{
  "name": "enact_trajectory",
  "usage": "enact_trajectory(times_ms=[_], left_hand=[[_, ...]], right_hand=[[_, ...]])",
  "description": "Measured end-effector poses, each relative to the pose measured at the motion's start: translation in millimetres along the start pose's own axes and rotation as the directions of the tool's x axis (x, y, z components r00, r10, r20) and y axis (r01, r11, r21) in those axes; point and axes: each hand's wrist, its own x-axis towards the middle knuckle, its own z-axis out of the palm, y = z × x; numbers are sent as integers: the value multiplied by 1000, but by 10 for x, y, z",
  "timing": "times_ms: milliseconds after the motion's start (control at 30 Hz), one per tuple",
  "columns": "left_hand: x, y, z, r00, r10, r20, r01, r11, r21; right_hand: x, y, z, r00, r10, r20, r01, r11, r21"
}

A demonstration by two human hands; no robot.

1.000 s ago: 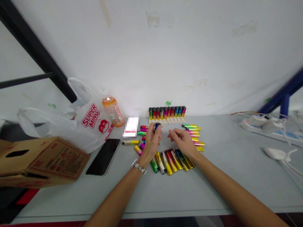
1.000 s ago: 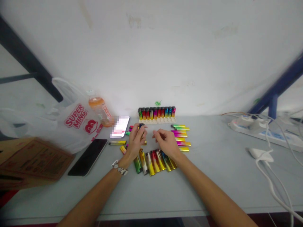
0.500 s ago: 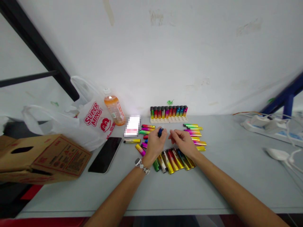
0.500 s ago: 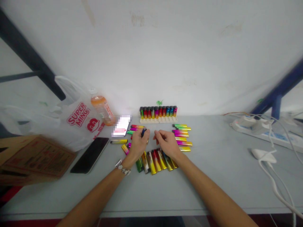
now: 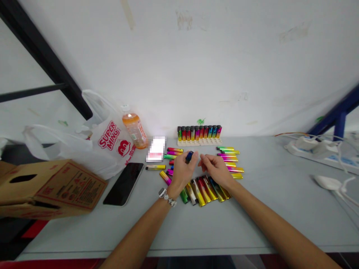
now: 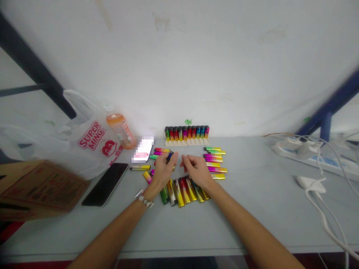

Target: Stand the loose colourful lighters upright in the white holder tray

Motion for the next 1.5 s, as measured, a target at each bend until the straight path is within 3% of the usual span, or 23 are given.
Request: enact_trajectory(times_ms=[367,567,767,1033,1100,1267,1333,1500], left_hand=[[25,-38,31,998,-24,-52,26,999,41],[-5,13,0,999,6,35,-9,994,106],[-77,46,22,979,158,129,-175,975,137],[-139,91,23,968,104,229,-151,968,201],[-127,71,24,974,101,202,-140,972,189],[-82,-11,43,968,184,168,-220,949,224],[-71,-32,47,960,205,193,-249,938,243],[-69,-29,45,948,222,226,-279,925,260]], right_hand=[[-6,4,3,1000,4,31,-4,1000,2],[-14,-42,20,1000,-31,6,30,997,77],[53,-51,33,994,12,-109,1,993,120],[237,-11,-118,992,27,-120,-1,977,211],[374,-3,-241,990,-22,-139,46,984,172],[918,89,-563,958,-208,-197,175,969,-174],[1131,147,-627,953,-275,-129,230,931,-284],[1420,257,-621,965,-262,-6,242,899,-364]])
